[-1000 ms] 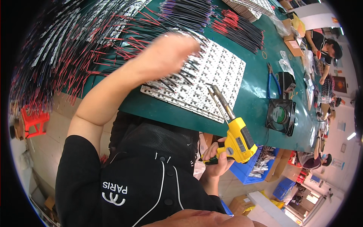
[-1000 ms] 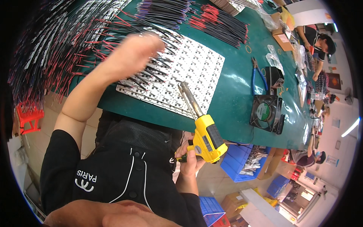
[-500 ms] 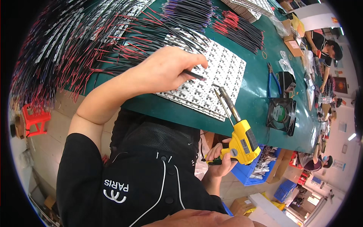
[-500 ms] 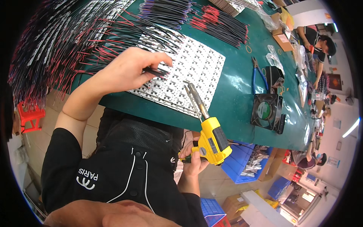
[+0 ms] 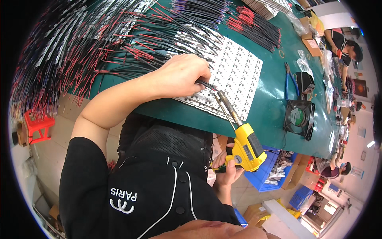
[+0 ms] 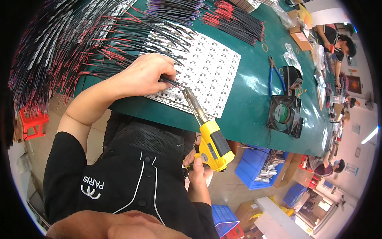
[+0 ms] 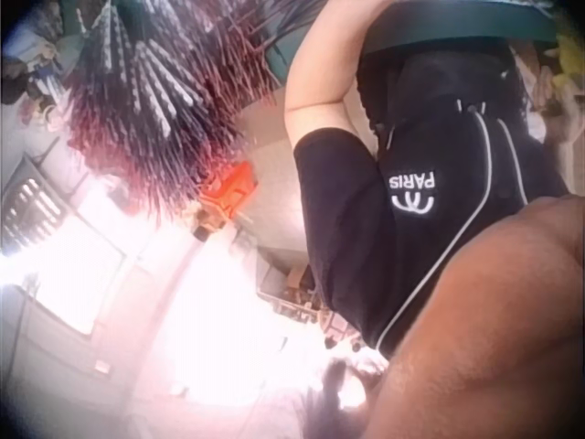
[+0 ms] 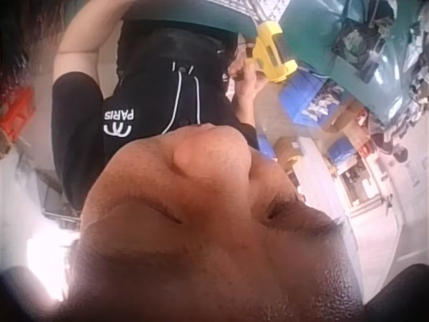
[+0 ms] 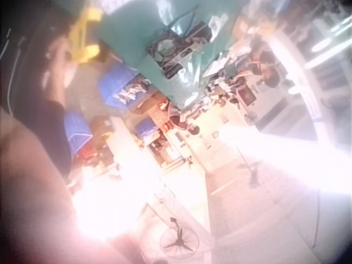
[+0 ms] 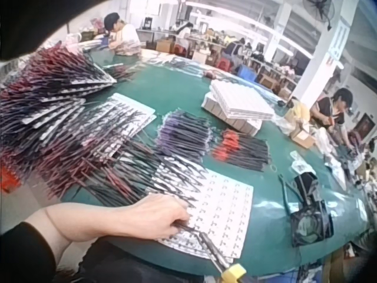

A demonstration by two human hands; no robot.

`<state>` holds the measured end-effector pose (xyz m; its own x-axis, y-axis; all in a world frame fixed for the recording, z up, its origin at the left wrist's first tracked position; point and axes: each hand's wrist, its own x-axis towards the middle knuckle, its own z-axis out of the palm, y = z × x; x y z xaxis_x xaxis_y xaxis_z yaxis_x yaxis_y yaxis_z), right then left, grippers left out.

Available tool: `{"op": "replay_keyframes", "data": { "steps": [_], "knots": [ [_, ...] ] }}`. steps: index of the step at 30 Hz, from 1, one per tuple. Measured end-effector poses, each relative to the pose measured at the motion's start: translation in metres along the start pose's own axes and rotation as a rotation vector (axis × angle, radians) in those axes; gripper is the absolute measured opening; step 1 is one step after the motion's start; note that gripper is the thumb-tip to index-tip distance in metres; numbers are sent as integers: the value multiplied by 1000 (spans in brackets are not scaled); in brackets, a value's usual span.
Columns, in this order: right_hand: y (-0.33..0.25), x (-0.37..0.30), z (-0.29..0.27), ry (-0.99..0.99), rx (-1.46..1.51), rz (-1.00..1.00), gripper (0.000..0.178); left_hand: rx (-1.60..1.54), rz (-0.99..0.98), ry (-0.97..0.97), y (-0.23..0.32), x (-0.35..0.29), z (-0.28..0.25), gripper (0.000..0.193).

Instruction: The person uses a soldering gun to heat and process wire ends, then places and arranges the wires onto white circuit boards by hand.

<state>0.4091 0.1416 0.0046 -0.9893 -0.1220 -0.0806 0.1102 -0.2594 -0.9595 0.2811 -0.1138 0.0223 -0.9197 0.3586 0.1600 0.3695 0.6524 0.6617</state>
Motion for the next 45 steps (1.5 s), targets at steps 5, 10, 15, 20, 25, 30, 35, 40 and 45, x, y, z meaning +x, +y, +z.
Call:
{"op": "replay_keyframes", "data": {
  "steps": [5,10,15,20,25,30,35,40,45],
  "knots": [
    [4,-5,-1,35,-27,18,43,29,26,36,-1,-2,3,15],
    [3,-6,-2,62,3,22,42,-69,87,12,-4,-1,-4,19],
    [1,-5,-1,66,6,34,42,-99,90,-11,-5,0,-8,18],
    [3,-6,-3,18,22,37,37,88,107,21,-4,-4,3,15],
    [5,-7,-4,17,30,66,34,114,128,22,-2,-4,4,13],
    [7,-6,-4,20,42,78,34,132,137,12,0,-2,3,14],
    [12,-6,-6,8,3,42,33,164,55,11,3,0,3,16],
    [14,-9,-8,-19,-113,16,32,147,6,-50,7,10,-1,15],
    [13,-9,-11,-7,-123,14,34,139,-47,-183,8,17,-7,15]
  ]
}}
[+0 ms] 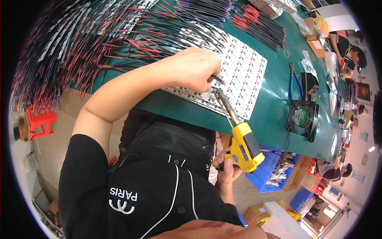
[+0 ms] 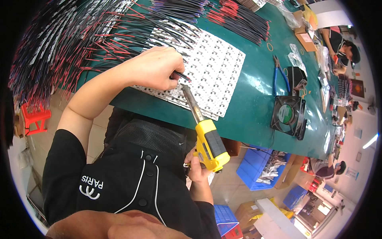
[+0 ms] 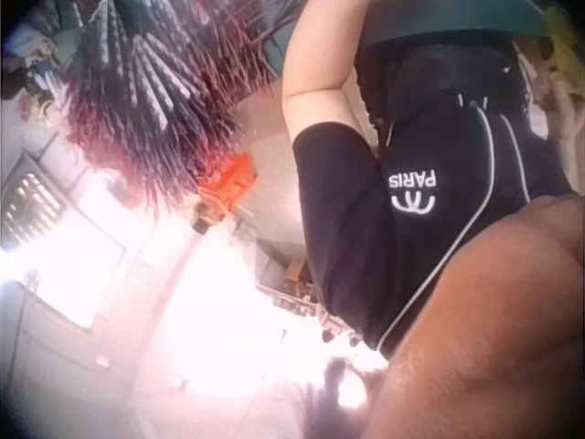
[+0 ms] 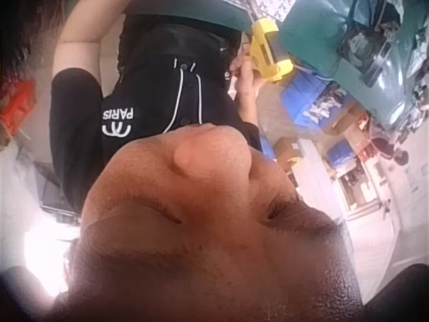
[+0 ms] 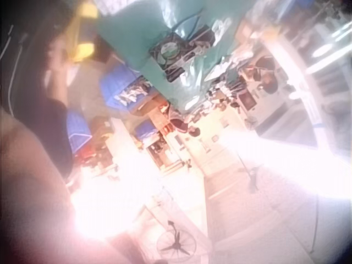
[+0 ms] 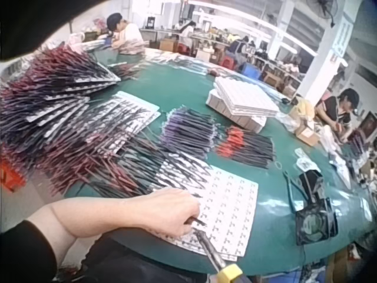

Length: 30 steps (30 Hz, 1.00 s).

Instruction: The person uses a soldering gun to heat and process wire ends, then places and arranges the wires onto white circuit boards by hand.

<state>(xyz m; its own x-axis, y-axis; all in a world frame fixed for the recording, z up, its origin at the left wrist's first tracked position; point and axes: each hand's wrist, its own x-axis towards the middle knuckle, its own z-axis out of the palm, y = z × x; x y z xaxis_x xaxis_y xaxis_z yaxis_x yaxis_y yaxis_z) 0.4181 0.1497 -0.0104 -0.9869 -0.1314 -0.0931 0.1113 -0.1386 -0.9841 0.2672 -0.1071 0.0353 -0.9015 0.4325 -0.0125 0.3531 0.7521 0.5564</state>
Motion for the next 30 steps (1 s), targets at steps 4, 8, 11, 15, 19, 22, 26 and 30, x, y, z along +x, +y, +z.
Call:
{"op": "replay_keyframes", "data": {
  "steps": [4,8,11,15,19,22,26,30],
  "knots": [
    [-6,3,0,46,113,-12,42,-5,13,39,-1,-2,0,17],
    [-10,4,0,59,151,-11,47,4,26,70,-2,-7,3,16],
    [-12,5,2,64,142,-9,48,-63,134,90,-6,-11,1,16],
    [-13,4,4,54,123,-1,46,-78,84,92,-10,-13,3,17],
    [-6,0,1,21,135,32,41,-139,68,65,-14,-11,4,18],
    [-3,-2,0,19,135,38,37,-137,60,30,-13,-9,4,18],
    [1,-6,0,24,107,31,34,-116,51,45,-10,-11,4,18],
    [2,-7,0,-21,16,-4,33,-107,54,22,-9,-12,4,17]
  ]
}}
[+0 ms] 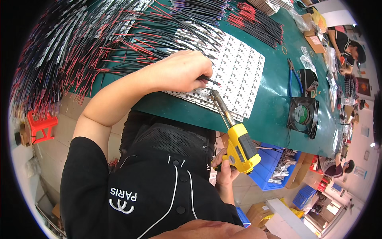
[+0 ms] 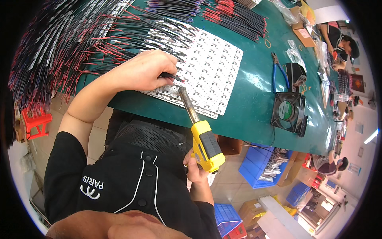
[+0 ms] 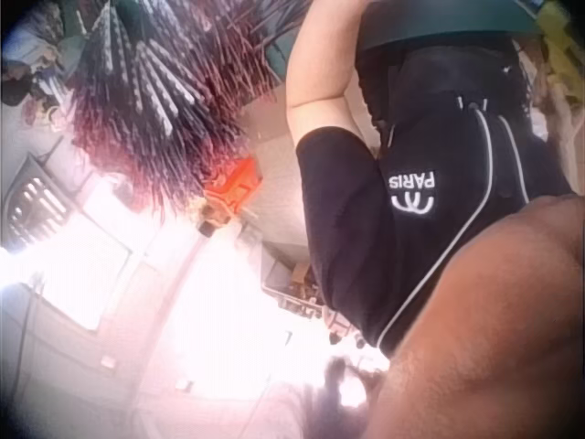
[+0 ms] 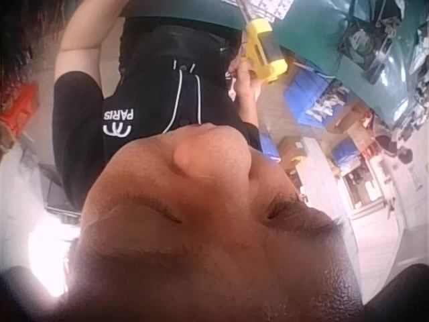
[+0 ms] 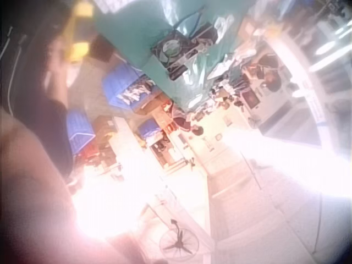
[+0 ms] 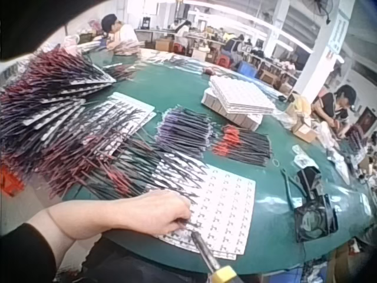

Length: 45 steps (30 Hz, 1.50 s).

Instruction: The person uses a soldering gun to heat and process wire ends, then places and arranges the wires onto white circuit boards by hand.

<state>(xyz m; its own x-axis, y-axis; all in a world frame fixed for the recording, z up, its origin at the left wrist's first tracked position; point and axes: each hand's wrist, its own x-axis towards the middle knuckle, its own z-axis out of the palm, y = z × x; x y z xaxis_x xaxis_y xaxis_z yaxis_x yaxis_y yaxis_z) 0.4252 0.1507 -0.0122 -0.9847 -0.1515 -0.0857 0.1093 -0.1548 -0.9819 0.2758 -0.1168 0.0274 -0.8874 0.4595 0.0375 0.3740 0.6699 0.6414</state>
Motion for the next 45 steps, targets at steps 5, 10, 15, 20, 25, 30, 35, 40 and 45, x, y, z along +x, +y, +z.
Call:
{"op": "replay_keyframes", "data": {
  "steps": [5,10,15,20,25,30,35,40,45],
  "knots": [
    [6,-3,-2,-10,-164,-75,41,65,14,-31,5,0,-2,14],
    [-7,6,-1,88,44,-61,50,33,136,111,1,-3,5,18],
    [-12,11,-1,68,151,-21,53,25,178,96,-4,-3,2,16],
    [-12,10,-2,81,164,-36,53,-28,71,703,-8,-1,-34,11],
    [-8,12,-8,94,196,-27,53,17,98,883,21,-22,-51,11],
    [-12,11,-5,105,169,-54,52,-76,75,423,21,-29,-17,19],
    [-11,6,-8,89,170,-22,54,-113,51,259,16,-27,12,13],
    [-13,3,-5,80,147,-6,55,-110,67,266,7,-24,19,14],
    [-12,1,-4,50,142,12,52,-177,40,240,7,-24,20,14]
  ]
}}
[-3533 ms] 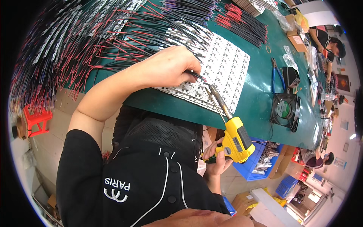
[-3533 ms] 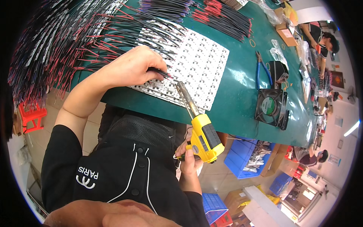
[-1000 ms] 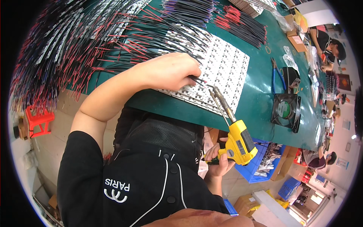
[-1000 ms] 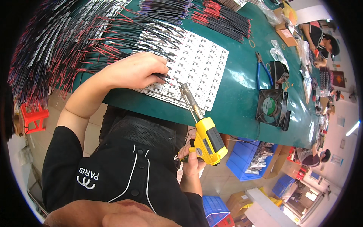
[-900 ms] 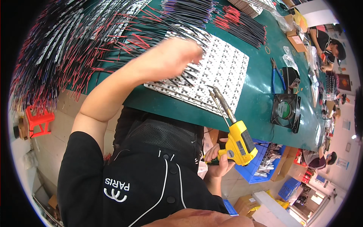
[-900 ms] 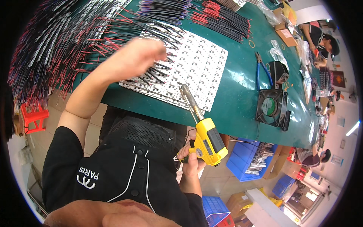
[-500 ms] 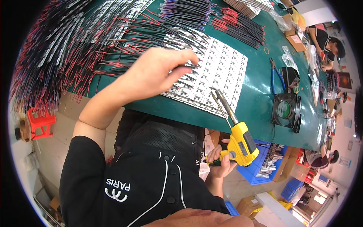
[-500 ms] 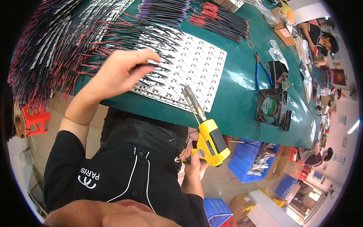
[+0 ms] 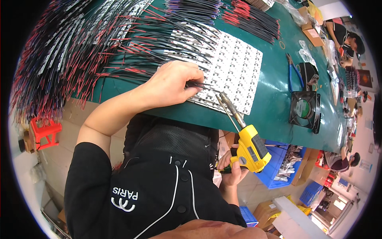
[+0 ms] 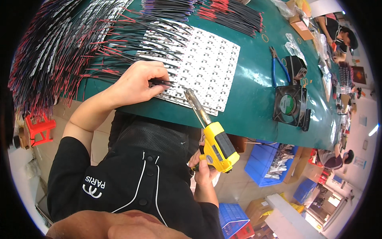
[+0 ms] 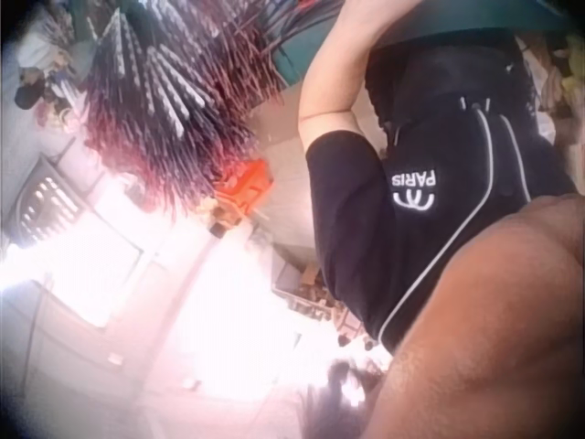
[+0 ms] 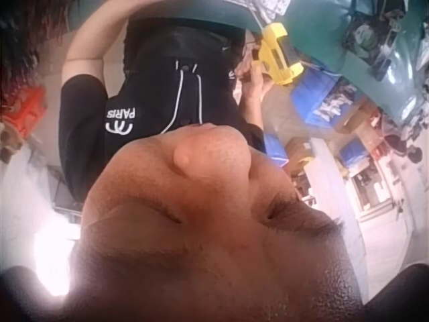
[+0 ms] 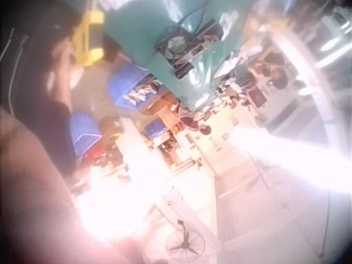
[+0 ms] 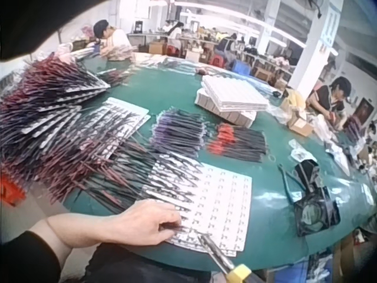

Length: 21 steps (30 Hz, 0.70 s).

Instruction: The person uses a soldering gun to heat and process wire ends, then places and arranges the wires onto white circuit boards by hand.

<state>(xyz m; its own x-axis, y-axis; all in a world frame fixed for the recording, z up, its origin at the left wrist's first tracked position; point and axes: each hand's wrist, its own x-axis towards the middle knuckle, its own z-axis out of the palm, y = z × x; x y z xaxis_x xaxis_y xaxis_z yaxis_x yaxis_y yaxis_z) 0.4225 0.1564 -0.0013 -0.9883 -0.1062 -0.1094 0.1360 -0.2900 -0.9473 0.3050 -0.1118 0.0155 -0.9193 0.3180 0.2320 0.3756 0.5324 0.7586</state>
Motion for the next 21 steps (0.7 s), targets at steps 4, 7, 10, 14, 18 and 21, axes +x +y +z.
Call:
{"op": "replay_keyframes", "data": {
  "steps": [4,7,10,14,18,21],
  "knots": [
    [2,-3,-1,-16,-13,28,51,55,-31,-2,5,0,3,13],
    [3,-4,-1,-27,-18,35,47,104,-28,-9,6,0,3,14],
    [7,-8,-5,-21,6,57,41,132,-53,-40,8,3,2,15],
    [13,-11,-17,-133,30,26,35,165,-118,-107,13,5,0,19],
    [17,-11,-19,-193,-2,-31,36,173,-120,-108,13,5,1,19],
    [21,-12,-22,-229,-20,-31,38,175,-121,-110,13,5,1,19]
  ]
}}
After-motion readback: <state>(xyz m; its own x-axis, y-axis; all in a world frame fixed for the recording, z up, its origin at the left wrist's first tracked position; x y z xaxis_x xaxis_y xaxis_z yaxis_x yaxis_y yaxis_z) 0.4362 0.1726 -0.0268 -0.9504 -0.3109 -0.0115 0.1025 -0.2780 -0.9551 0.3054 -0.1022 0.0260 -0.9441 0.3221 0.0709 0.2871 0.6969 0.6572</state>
